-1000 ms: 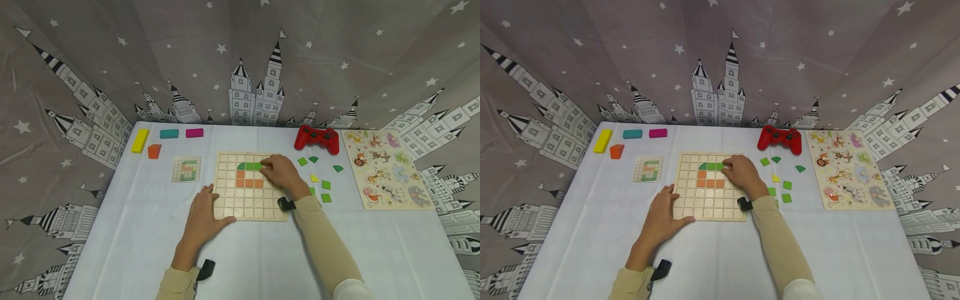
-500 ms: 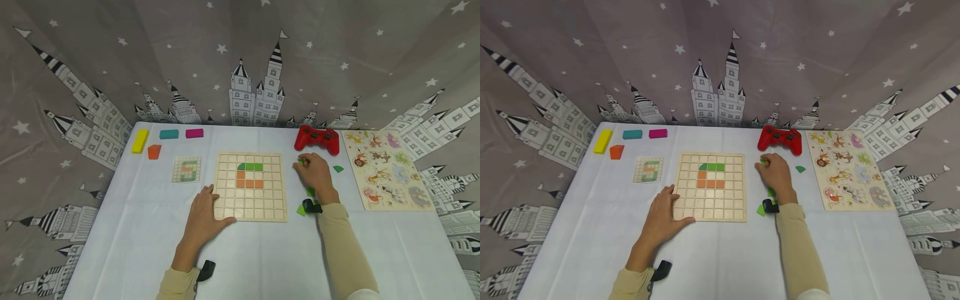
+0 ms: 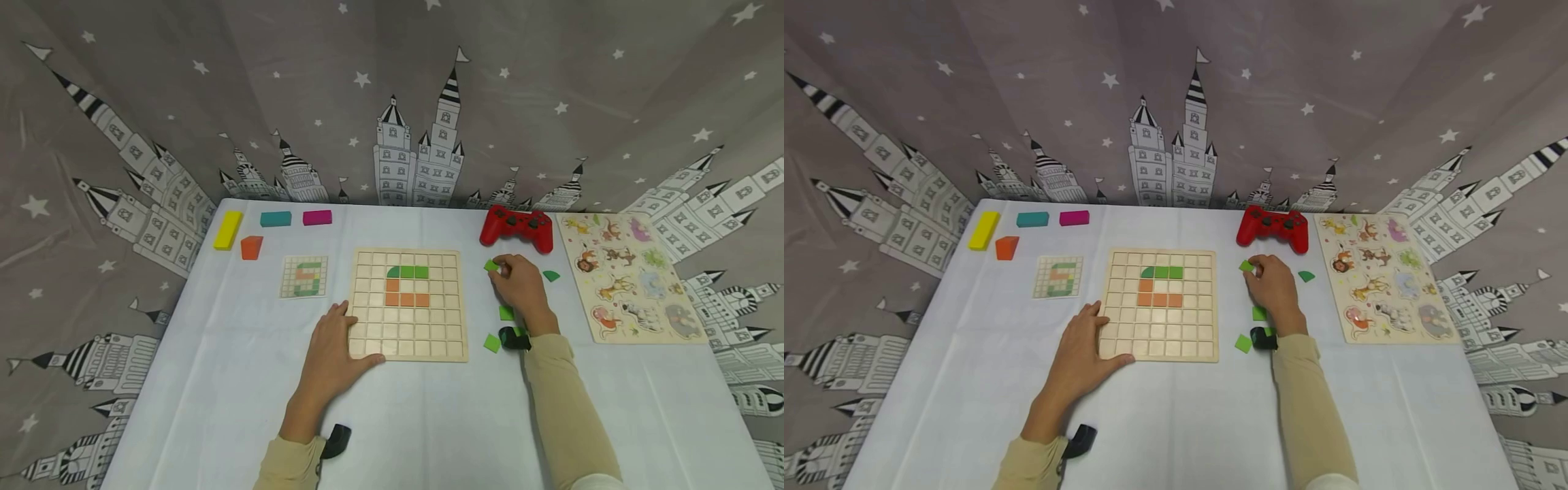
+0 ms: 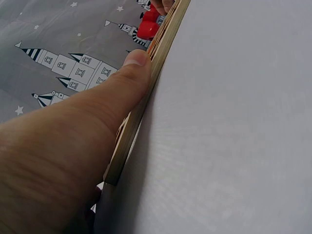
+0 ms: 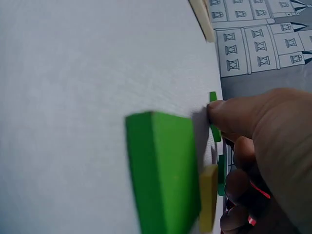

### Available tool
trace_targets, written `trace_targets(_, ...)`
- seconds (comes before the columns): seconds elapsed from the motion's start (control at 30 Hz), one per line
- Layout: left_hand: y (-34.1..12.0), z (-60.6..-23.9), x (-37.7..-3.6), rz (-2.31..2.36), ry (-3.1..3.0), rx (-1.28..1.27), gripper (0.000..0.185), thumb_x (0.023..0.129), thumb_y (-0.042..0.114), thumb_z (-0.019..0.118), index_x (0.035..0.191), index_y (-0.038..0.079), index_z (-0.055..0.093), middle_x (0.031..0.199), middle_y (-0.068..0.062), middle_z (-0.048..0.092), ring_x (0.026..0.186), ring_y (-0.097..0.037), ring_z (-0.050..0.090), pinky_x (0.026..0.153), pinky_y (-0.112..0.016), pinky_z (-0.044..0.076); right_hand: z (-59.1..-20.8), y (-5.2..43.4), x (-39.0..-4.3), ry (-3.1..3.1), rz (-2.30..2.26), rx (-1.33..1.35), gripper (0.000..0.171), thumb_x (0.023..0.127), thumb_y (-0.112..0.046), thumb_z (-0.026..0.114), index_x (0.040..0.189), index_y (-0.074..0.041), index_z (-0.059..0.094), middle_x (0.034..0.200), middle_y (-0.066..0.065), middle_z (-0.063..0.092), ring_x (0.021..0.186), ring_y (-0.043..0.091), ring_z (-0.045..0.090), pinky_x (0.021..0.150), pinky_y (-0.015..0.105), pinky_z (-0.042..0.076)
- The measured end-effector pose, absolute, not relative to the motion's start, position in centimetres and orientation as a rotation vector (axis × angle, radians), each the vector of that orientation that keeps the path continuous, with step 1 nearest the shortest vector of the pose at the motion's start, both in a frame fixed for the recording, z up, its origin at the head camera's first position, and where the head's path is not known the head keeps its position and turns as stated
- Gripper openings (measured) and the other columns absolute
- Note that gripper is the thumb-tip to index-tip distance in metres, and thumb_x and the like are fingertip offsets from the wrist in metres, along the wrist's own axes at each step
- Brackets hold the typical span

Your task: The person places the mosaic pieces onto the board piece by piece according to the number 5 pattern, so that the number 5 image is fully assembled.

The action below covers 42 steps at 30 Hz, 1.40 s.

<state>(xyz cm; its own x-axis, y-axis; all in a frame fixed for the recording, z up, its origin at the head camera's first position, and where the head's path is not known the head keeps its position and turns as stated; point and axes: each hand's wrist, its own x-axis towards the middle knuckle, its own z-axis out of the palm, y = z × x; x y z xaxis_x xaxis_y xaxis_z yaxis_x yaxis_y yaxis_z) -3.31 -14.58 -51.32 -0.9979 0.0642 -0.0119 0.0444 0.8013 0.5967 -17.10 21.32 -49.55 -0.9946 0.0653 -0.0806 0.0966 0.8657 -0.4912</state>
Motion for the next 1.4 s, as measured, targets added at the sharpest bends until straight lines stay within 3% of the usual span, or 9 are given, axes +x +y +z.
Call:
trace_targets(0.97, -14.7, -51.1, -3.3, 0.97, 2.927, 0.077, 0.093, 0.069, 0.054, 0.089, 0.133, -0.003, 0.054, 0.165, -0.017, 0.033, 0.157, -0.038, 0.022, 0.127, -0.056, 0.02, -49.4, 21.7, -16.6, 3.02, -0.658, -0.035, 0.039, 0.097, -0.028, 0.068, 0.126, -0.001, 0.066, 0.097, 0.012, 0.058, 0.088, 0.025, 0.053, 0.078, 0.04, 0.047)
trace_targets(1.4, -14.6, -51.3, -3.2, 0.967, 2.964, 0.095, 0.091, 0.068, 0.054, 0.09, 0.131, -0.003, 0.055, 0.163, -0.018, 0.035, 0.156, -0.039, 0.025, 0.126, -0.057, 0.023, -47.9, 17.0, -16.6, 2.927, -0.802, -0.371, 0.036, 0.097, -0.029, 0.068, 0.126, -0.008, 0.067, 0.093, 0.007, 0.058, 0.087, 0.022, 0.051, 0.077, 0.036, 0.044)
